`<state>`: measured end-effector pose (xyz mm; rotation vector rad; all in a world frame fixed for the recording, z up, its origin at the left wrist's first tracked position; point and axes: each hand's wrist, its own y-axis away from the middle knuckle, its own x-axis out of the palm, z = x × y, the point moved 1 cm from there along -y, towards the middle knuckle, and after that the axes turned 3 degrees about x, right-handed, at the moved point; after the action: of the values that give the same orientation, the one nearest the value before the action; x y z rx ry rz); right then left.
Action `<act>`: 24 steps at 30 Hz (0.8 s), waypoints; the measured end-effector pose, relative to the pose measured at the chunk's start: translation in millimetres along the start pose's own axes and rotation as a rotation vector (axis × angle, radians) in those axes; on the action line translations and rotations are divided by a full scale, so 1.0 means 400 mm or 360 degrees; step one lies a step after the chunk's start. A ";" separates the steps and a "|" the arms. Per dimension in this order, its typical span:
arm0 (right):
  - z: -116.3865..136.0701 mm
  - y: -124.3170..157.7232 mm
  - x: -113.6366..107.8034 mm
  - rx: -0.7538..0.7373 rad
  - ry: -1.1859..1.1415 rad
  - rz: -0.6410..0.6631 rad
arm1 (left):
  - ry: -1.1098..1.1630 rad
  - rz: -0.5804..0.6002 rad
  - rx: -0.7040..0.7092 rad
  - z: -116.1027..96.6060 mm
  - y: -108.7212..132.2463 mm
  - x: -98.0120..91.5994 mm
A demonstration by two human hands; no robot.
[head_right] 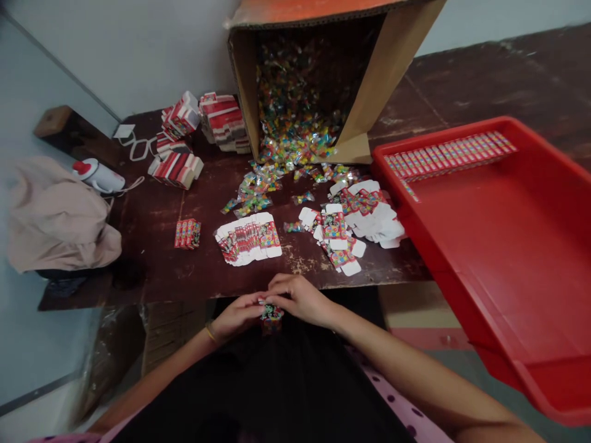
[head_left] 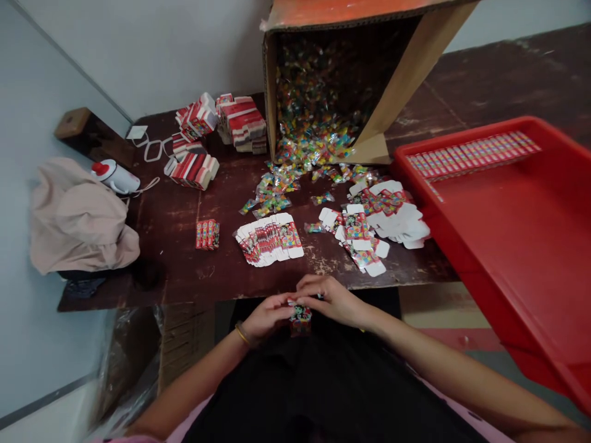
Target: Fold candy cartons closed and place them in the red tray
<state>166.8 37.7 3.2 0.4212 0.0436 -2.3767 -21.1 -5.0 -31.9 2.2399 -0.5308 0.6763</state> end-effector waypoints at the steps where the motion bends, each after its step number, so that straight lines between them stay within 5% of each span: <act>1: 0.008 0.012 0.000 -0.0046 0.0031 0.0053 | -0.0081 -0.0007 0.0039 -0.001 0.002 -0.005; 6: 0.004 0.030 -0.004 -0.0137 0.0133 0.0127 | -0.0713 0.0080 0.0186 -0.059 -0.004 -0.018; 11: -0.118 -0.101 -0.120 0.0000 0.0675 -0.0606 | -0.1668 0.0399 0.0159 -0.164 -0.007 -0.038; 13: -0.165 -0.149 -0.165 0.0076 0.0836 -0.0706 | -0.1820 0.0454 0.0119 -0.198 -0.006 -0.050; 19: -0.152 -0.161 -0.175 0.0122 0.0535 -0.0804 | -0.0764 -0.0226 0.0281 -0.220 -0.064 -0.063; 22: -0.075 -0.144 -0.167 0.0079 0.0006 -0.0554 | -0.0530 -0.0324 0.0328 -0.186 -0.123 -0.036; 24: -0.025 -0.142 -0.172 -0.0012 0.0033 -0.0402 | -0.0559 -0.0315 0.0360 -0.165 -0.154 -0.009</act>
<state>179.9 126.3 10.3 0.4597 0.1216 -2.6194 -10.5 84.3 -26.7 2.6025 -0.4070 0.2505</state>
